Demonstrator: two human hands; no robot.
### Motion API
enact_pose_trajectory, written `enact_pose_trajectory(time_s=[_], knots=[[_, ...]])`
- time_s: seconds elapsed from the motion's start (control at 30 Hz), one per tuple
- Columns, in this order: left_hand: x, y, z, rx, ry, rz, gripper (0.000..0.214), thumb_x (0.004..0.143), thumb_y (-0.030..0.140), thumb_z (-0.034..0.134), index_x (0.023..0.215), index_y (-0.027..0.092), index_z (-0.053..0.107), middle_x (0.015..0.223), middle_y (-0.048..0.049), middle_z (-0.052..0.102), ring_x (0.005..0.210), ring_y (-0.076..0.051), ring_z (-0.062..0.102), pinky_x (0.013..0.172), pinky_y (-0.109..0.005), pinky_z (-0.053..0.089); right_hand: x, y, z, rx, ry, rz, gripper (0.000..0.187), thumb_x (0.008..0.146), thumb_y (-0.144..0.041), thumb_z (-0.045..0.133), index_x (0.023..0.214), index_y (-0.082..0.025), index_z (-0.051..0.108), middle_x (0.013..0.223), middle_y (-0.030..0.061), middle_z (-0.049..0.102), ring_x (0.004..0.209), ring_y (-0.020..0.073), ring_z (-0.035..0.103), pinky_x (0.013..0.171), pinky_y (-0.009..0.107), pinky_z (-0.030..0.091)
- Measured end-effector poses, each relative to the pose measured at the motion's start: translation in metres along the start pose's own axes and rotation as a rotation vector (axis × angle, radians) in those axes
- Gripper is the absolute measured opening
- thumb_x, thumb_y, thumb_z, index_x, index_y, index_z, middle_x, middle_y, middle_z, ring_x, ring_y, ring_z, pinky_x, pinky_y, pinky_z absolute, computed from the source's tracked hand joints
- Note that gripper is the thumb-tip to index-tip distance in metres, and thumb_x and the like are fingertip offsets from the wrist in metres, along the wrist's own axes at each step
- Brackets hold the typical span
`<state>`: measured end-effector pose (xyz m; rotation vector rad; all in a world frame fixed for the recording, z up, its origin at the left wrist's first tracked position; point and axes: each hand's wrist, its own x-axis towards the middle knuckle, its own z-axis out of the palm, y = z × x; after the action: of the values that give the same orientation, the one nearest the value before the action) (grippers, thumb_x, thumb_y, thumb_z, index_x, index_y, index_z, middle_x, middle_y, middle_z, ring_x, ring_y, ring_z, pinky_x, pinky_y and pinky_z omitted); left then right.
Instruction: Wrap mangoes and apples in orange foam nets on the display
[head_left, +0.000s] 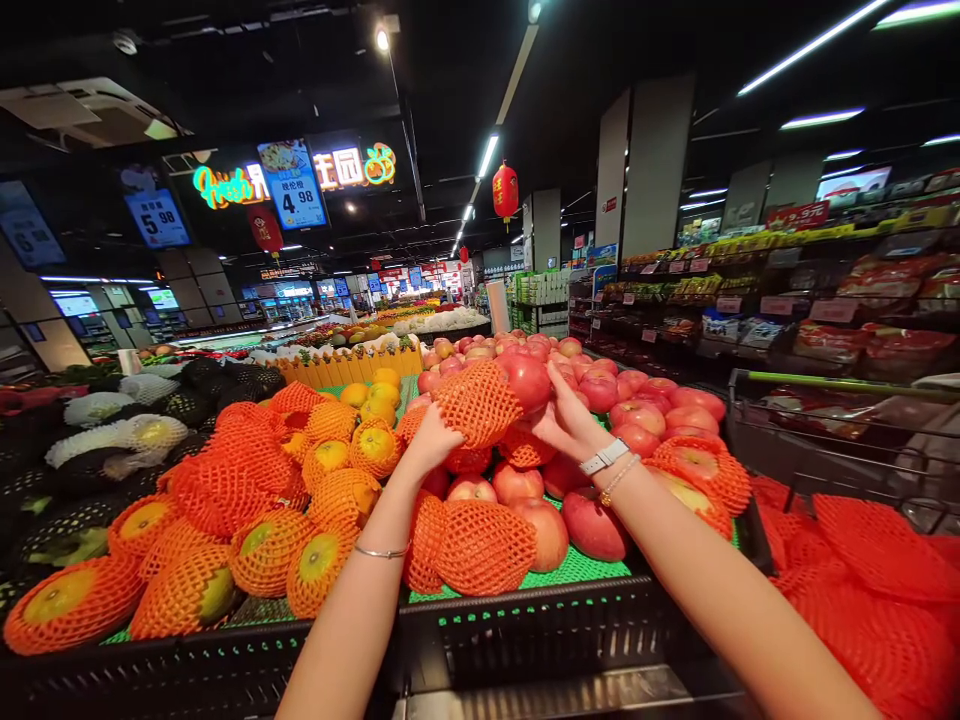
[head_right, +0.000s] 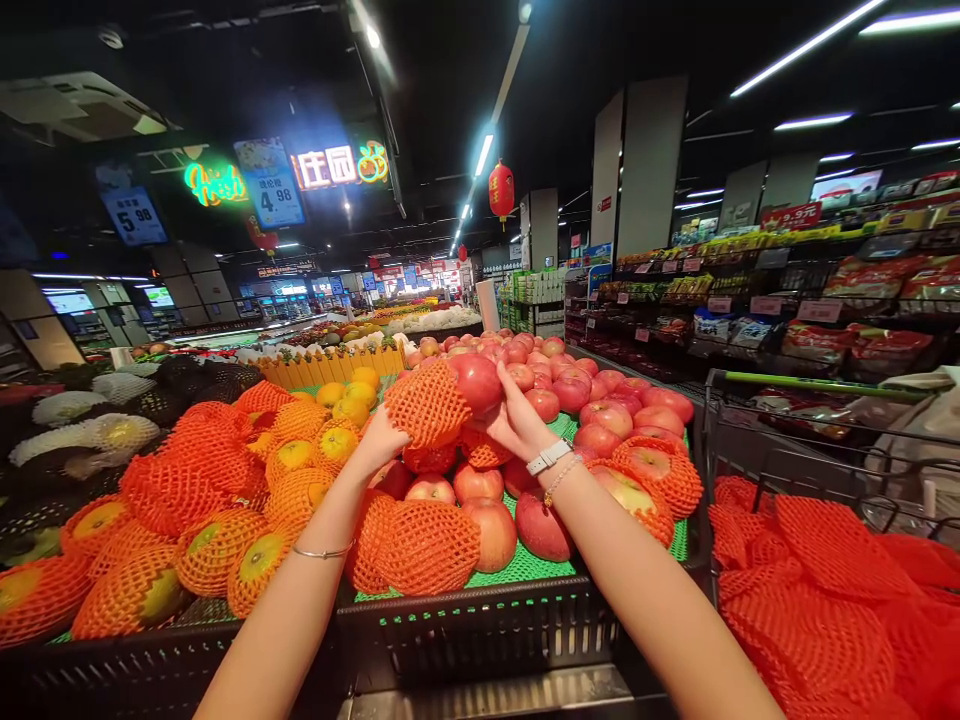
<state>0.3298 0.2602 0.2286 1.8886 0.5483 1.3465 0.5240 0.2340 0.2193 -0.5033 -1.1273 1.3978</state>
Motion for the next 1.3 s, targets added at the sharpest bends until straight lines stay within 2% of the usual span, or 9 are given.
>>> enact_pose_trajectory(time_s=[0.23, 0.43, 0.6, 0.7, 0.87, 0.93, 1.0, 1.1, 1.3], knots=[[-0.007, -0.004, 0.008, 0.110, -0.121, 0.101, 0.036, 0.060, 0.009, 0.069, 0.094, 0.020, 0.072, 0.109, -0.0068, 0.072, 0.115, -0.029, 0.060, 0.115, -0.044, 0.033, 0.001, 0.020, -0.002, -0.265, -0.001, -0.065, 0.045, 0.083, -0.051, 0.061, 0.119, -0.025, 0.058, 0.114, 0.0062, 0.070, 0.112, 0.0242, 0.064, 0.097, 0.045, 0.053], [-0.006, -0.002, 0.012, 0.302, -0.133, 0.201, 0.033, 0.063, 0.012, 0.072, 0.093, 0.024, 0.075, 0.106, -0.0063, 0.073, 0.117, -0.031, 0.056, 0.116, -0.045, 0.029, 0.000, 0.026, 0.007, -0.282, -0.092, -0.126, 0.055, 0.079, -0.067, 0.058, 0.112, -0.023, 0.063, 0.114, 0.0091, 0.070, 0.123, 0.0277, 0.058, 0.101, 0.047, 0.051], [-0.007, 0.005, 0.011, 0.232, -0.157, 0.137, 0.025, 0.060, 0.012, 0.073, 0.081, 0.024, 0.075, 0.098, -0.0066, 0.074, 0.111, -0.031, 0.060, 0.113, -0.045, 0.035, -0.003, 0.026, 0.016, -0.363, -0.037, -0.166, 0.058, 0.070, -0.042, 0.077, 0.122, -0.023, 0.057, 0.128, 0.0075, 0.065, 0.124, 0.0257, 0.057, 0.111, 0.047, 0.044], [-0.007, 0.012, 0.000, 0.189, 0.000, 0.111, 0.009, 0.062, 0.020, 0.072, 0.072, 0.022, 0.072, 0.088, -0.0076, 0.074, 0.100, -0.029, 0.065, 0.104, -0.045, 0.045, -0.001, 0.025, 0.014, -0.303, 0.091, -0.191, 0.053, 0.075, -0.044, 0.071, 0.120, -0.022, 0.055, 0.130, 0.0083, 0.063, 0.119, 0.0257, 0.061, 0.108, 0.046, 0.046], [-0.003, 0.020, -0.010, -0.175, 0.592, 0.030, 0.030, 0.085, 0.047, 0.052, 0.098, 0.021, 0.062, 0.097, -0.0067, 0.067, 0.089, -0.020, 0.066, 0.078, -0.036, 0.058, 0.004, 0.016, -0.003, -0.385, 0.248, -0.362, 0.058, 0.079, -0.053, 0.064, 0.127, -0.024, 0.047, 0.137, 0.0079, 0.058, 0.126, 0.0246, 0.056, 0.108, 0.043, 0.047], [-0.002, 0.021, -0.003, -0.354, 0.521, -0.216, 0.046, 0.086, 0.058, 0.051, 0.117, 0.024, 0.054, 0.110, -0.0084, 0.064, 0.093, -0.021, 0.067, 0.074, -0.037, 0.060, 0.003, 0.012, -0.005, -0.491, 0.279, -0.454, 0.067, 0.079, -0.058, 0.062, 0.134, -0.025, 0.041, 0.138, 0.0092, 0.055, 0.129, 0.0250, 0.053, 0.110, 0.044, 0.044], [-0.004, 0.022, 0.007, -0.524, 0.273, -0.411, 0.060, 0.087, 0.067, 0.044, 0.132, 0.027, 0.046, 0.117, -0.0108, 0.063, 0.097, -0.024, 0.068, 0.079, -0.042, 0.060, -0.001, 0.010, -0.002, -0.629, 0.263, -0.531, 0.077, 0.078, -0.062, 0.063, 0.139, -0.023, 0.036, 0.141, 0.0114, 0.050, 0.134, 0.0267, 0.047, 0.115, 0.047, 0.038], [-0.007, 0.022, 0.018, -0.684, 0.011, -0.467, 0.066, 0.089, 0.069, 0.038, 0.135, 0.023, 0.050, 0.116, -0.0128, 0.068, 0.107, -0.026, 0.067, 0.092, -0.044, 0.056, -0.009, 0.013, 0.009, -0.873, 0.175, -0.626, 0.086, 0.076, -0.060, 0.067, 0.143, -0.021, 0.032, 0.148, 0.0138, 0.041, 0.142, 0.0287, 0.035, 0.121, 0.049, 0.026], [-0.009, 0.018, 0.026, -0.766, 0.084, -0.532, 0.057, 0.092, 0.059, 0.042, 0.122, 0.014, 0.061, 0.110, -0.0140, 0.073, 0.109, -0.028, 0.067, 0.097, -0.042, 0.054, -0.015, 0.025, 0.018, -1.174, -0.012, -0.742, 0.077, 0.086, -0.058, 0.059, 0.148, -0.024, 0.029, 0.148, 0.0149, 0.038, 0.141, 0.0310, 0.034, 0.119, 0.057, 0.023]])
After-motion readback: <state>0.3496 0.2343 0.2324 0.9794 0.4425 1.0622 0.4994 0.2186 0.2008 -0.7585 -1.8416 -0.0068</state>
